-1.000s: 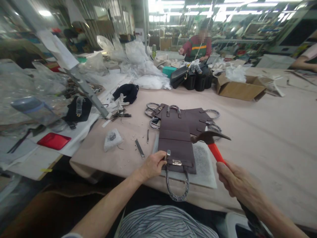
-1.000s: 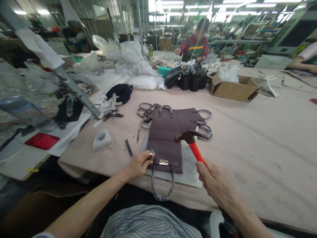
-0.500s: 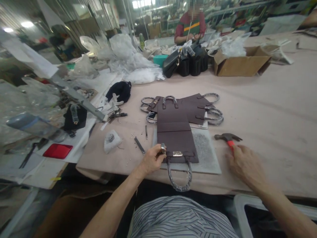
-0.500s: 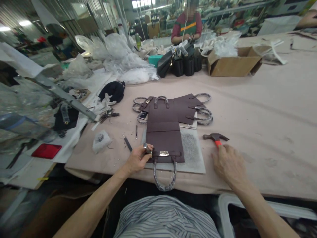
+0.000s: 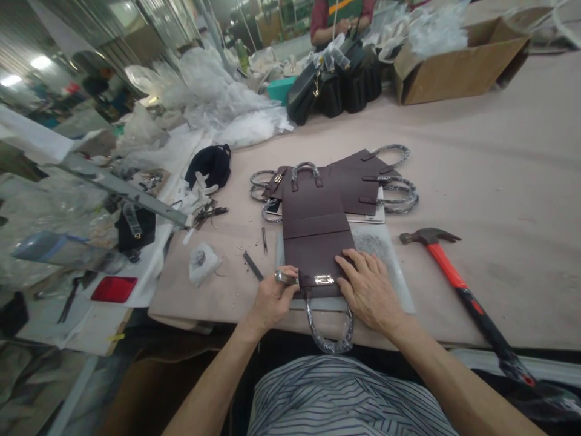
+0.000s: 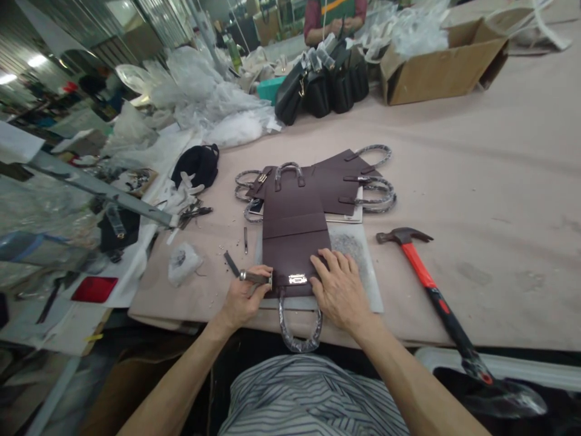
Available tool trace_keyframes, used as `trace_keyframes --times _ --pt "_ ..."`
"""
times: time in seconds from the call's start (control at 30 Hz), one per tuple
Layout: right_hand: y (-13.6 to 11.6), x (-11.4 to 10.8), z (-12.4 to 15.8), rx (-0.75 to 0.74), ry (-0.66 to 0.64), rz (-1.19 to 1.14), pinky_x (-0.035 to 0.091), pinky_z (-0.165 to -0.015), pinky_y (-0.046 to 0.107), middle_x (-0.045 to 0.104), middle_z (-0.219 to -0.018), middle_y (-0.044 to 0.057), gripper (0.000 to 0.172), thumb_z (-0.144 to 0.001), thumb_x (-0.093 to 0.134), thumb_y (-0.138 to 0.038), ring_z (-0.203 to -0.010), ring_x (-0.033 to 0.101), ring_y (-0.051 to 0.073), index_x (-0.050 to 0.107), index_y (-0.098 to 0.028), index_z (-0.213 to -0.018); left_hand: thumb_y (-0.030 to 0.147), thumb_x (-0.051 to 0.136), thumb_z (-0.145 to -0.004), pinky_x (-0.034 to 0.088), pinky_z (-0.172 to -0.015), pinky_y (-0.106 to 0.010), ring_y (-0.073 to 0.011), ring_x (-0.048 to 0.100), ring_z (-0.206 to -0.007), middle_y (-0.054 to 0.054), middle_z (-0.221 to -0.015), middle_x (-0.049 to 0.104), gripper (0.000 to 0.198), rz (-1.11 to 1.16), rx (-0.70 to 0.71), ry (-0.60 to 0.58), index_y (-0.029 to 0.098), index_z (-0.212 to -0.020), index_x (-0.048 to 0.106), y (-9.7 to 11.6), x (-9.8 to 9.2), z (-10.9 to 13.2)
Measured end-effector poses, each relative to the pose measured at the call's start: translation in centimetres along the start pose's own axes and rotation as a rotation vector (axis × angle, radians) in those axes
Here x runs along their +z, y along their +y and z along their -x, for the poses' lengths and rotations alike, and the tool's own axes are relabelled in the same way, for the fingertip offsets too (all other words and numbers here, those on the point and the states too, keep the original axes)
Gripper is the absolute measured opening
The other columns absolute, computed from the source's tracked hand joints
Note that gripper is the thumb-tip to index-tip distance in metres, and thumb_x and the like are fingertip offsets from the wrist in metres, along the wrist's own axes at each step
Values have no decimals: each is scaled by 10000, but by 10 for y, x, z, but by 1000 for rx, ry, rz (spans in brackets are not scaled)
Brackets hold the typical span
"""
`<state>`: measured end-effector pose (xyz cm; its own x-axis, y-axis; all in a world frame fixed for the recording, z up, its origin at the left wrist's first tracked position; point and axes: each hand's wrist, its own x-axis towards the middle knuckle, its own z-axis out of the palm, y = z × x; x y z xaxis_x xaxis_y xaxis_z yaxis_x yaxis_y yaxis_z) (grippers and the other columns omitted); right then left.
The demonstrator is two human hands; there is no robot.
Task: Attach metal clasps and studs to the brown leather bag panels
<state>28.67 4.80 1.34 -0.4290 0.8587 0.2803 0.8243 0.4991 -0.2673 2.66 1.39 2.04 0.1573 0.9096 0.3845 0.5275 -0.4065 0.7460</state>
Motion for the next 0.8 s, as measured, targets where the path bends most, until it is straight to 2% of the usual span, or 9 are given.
trace_keyframes --times 0.07,0.13,0.23,0.3,0.37,0.43,0.5,0.63,0.8 --pt "-1 1 0 30 -24 15 315 -1151 554 527 -1455 128 409 -1011 475 -316 -1325 444 338 575 -186 -1386 165 599 -919 593 -974 -395 -212 713 -1071 -114 -1097 741 124 11 56 -27 186 -1019 669 2 2 0" --pt "-4 2 -1 51 -43 28 299 -1161 555 521 -1466 127 421 -1011 473 -318 -1337 437 343 572 -192 -1400 186 625 -923 586 -993 -397 -217 716 -1084 -110 -1108 747 104 92 5 38 188 -1011 681 2 5 2" --pt "-10 3 -1 72 -54 27 283 -1166 575 518 -1473 137 434 -1002 487 -315 -1347 434 355 567 -190 -1410 287 635 -949 629 -893 -399 -230 751 -999 -94 -1089 758 128 354 -268 319 188 -1018 679 -1 7 4" --pt "-11 3 -1 86 -47 1 276 -1171 589 513 -1476 144 439 -992 509 -314 -1353 428 366 565 -187 -1409 346 653 -943 647 -816 -373 -231 764 -932 -93 -1052 766 190 467 -413 390 173 -1011 689 -2 5 4" --pt "-7 3 1 82 -31 -63 274 -1178 597 511 -1475 145 429 -977 538 -314 -1360 423 369 572 -186 -1386 344 719 -896 632 -877 -366 -231 758 -959 -101 -1046 770 206 436 -424 327 156 -981 717 2 1 2" --pt "3 3 5 31 1 -177 293 -1176 595 531 -1449 140 403 -968 549 -303 -1354 443 349 573 -191 -1355 299 766 -855 593 -980 -369 -232 740 -1033 -103 -1072 772 181 375 -365 247 156 -962 737 10 0 -3" --pt "15 4 12 -12 71 -305 362 -1143 565 553 -1411 141 384 -961 553 -281 -1328 482 317 558 -191 -1334 274 762 -852 585 -996 -372 -230 735 -1051 -98 -1082 772 160 394 -320 237 164 -965 738 20 4 -9" --pt "29 6 28 41 251 -366 466 -1036 525 592 -1299 149 251 -926 576 -204 -1218 552 300 586 -192 -1176 236 750 -840 598 -961 -358 -224 738 -1030 -100 -1064 773 136 465 -324 190 161 -952 735 34 28 -25" --pt "24 3 34 -4 246 -367 447 -1023 562 627 -1172 114 202 -894 603 -152 -1127 568 291 592 -206 -1088 203 745 -799 623 -865 -326 -219 739 -1005 -93 -1042 775 107 480 -311 109 169 -900 731 37 56 -38"
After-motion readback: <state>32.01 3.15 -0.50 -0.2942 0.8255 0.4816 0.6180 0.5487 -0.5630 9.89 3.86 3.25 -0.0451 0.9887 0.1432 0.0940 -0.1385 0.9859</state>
